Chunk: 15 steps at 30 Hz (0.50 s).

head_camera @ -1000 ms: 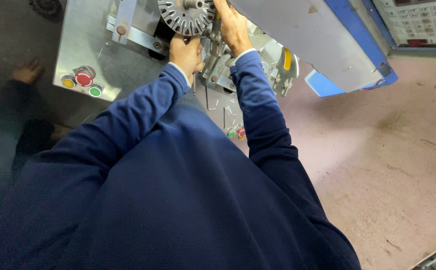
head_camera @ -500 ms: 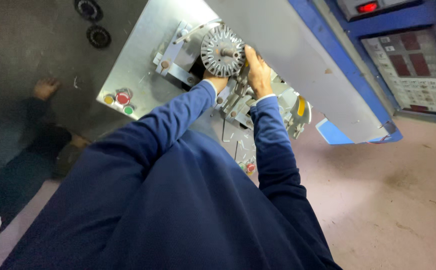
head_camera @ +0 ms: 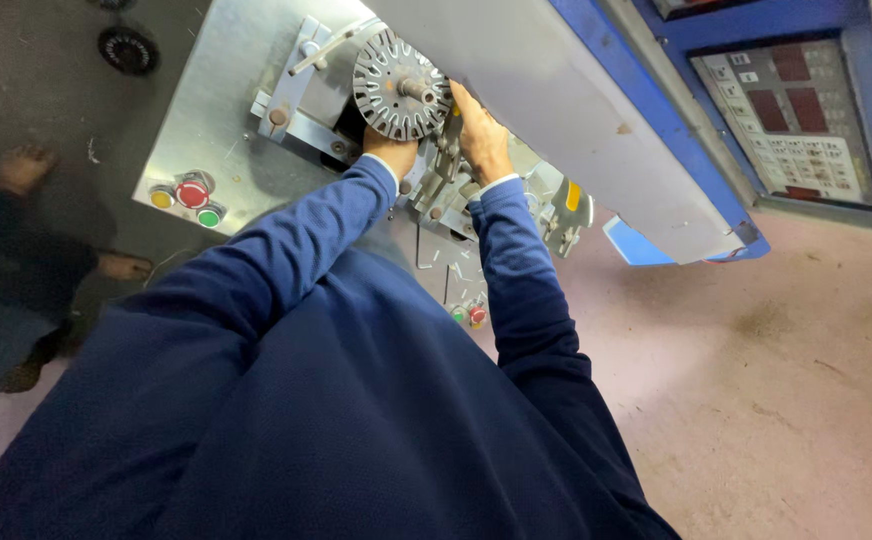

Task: The person uses a hex key to tighten a bolt on a circular metal component mounted on a machine. They repeatedly adjust the component's position and re-tighten the bolt to secure it in place.

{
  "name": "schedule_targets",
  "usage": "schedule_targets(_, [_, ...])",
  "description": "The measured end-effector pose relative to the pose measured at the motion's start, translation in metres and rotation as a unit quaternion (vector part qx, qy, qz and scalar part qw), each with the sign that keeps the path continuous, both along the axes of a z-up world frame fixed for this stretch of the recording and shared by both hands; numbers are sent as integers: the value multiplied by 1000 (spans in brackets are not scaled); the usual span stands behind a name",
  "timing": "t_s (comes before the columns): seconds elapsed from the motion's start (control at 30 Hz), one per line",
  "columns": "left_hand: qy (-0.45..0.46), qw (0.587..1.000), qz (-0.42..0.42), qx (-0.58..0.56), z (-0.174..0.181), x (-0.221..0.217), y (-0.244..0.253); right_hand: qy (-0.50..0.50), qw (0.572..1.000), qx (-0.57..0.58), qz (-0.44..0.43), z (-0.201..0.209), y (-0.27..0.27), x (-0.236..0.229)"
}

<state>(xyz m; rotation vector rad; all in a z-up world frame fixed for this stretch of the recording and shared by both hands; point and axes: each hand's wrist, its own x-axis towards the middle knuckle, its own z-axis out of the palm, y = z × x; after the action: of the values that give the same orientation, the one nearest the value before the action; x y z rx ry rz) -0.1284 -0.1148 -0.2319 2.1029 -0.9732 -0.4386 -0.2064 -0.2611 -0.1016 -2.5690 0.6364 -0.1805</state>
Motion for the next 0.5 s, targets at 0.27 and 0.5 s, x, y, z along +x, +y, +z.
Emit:
schedule_targets(0.27, [-45, 999, -1, 9, -5, -5, -5, -19, 997, 73, -26, 5, 3, 3])
schedule_targets(0.5, [-5, 1000, -10, 15, -2, -4, -5, -72, 951, 258, -155, 31, 12, 26])
